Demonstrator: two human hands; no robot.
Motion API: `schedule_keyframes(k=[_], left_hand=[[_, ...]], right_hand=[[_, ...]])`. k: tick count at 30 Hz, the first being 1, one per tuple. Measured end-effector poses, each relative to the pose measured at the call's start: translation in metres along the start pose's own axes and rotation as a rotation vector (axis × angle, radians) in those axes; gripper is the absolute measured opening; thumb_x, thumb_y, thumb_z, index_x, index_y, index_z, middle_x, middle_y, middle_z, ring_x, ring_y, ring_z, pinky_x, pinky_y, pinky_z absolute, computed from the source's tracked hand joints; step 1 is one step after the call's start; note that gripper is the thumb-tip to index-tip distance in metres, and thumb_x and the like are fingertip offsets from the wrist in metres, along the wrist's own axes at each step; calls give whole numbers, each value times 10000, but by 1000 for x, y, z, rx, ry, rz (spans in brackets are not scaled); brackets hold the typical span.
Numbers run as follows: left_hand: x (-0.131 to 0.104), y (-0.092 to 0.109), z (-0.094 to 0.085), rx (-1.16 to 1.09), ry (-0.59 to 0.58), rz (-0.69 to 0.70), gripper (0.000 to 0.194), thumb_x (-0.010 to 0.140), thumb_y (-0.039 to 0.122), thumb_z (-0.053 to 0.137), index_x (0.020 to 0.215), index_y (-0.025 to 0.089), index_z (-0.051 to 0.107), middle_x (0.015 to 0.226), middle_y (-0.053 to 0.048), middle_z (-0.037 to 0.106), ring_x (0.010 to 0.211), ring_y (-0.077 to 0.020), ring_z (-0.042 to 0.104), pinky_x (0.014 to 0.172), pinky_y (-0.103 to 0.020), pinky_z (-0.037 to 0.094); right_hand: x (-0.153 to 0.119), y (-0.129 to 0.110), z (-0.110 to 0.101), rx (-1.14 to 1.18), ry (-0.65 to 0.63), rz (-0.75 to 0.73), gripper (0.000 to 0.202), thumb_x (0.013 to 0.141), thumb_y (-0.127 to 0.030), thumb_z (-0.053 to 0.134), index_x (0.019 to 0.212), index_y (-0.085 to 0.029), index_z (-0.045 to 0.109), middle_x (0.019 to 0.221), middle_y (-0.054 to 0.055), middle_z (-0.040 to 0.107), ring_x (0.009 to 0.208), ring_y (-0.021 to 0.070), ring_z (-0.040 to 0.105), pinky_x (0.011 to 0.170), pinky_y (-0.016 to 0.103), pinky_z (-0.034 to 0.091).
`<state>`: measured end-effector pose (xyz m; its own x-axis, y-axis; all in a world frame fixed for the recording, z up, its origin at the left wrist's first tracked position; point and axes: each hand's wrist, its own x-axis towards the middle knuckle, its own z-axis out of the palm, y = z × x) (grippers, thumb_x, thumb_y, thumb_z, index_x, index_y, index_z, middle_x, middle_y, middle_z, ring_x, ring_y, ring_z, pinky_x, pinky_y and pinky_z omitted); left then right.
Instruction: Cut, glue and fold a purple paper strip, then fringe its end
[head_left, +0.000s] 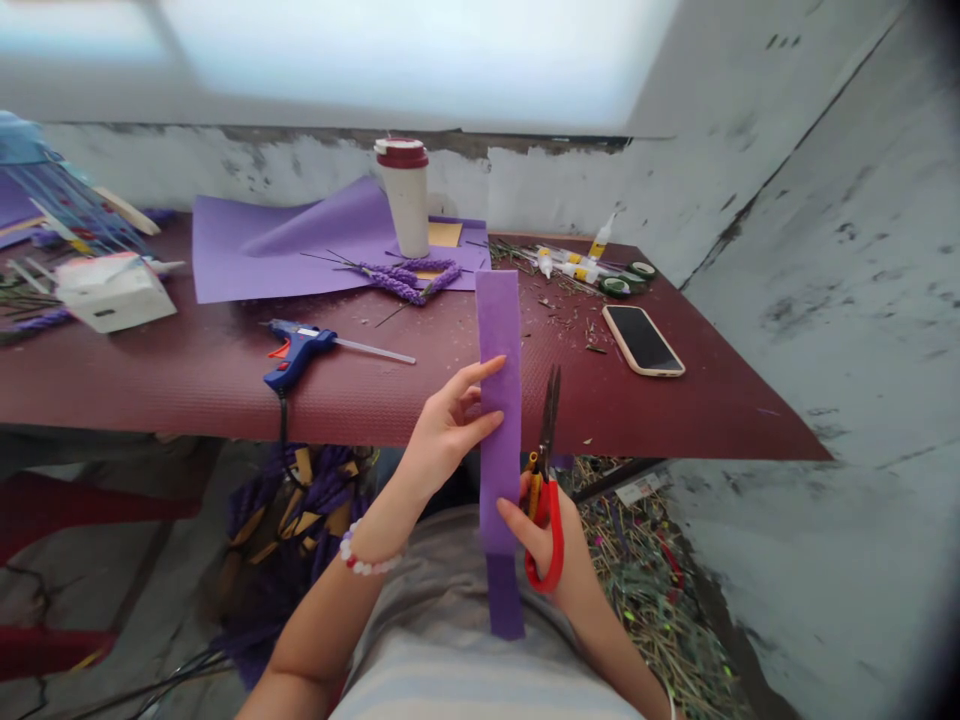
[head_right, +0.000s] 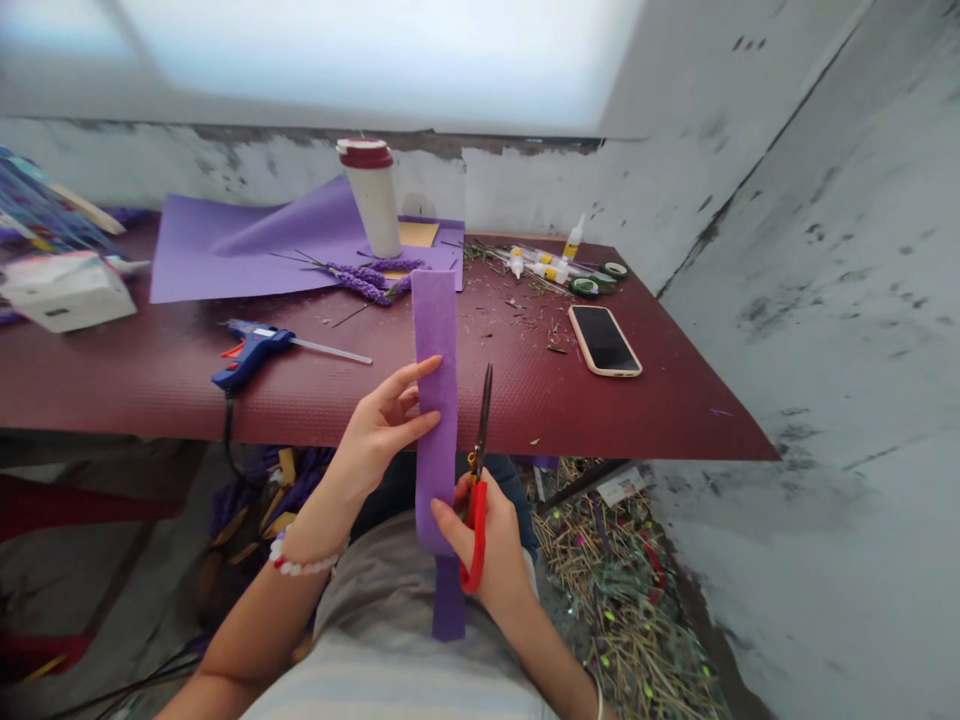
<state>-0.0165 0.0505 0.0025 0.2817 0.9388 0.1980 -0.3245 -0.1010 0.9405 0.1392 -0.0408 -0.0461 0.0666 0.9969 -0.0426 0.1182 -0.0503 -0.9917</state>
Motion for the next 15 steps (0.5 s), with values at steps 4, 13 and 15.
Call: schedule_keyframes(k=[4, 13, 15], left_hand=[[-1, 0, 0, 11, -16, 27, 584, 849, 204, 793, 1404, 289, 631, 1220, -61, 721, 1033, -216, 697, 883, -340, 609], [-5, -4, 1, 24, -48, 58, 570, 840, 217, 819, 1384, 278, 657, 1310, -76, 700, 1073, -220, 681, 942, -347, 582], [-6, -5, 2, 28, -51, 63, 563, 839, 211, 819, 1376, 283, 666, 1293, -71, 703, 1069, -216, 673, 935, -339, 576]], right_hand=[[-3, 4, 0, 93, -11, 6, 328, 842, -526, 711, 839, -233, 563, 728, -24, 552, 630, 152, 501, 590, 272, 451], [7, -5, 3, 232, 136, -84, 328, 724, -389, 819, 829, -256, 538, 778, -16, 613, 725, 182, 603, 736, 322, 528], [11, -7, 3, 204, 173, -110, 331, 703, -333, 822, 790, -257, 512, 760, -25, 600, 719, 177, 592, 747, 325, 518]])
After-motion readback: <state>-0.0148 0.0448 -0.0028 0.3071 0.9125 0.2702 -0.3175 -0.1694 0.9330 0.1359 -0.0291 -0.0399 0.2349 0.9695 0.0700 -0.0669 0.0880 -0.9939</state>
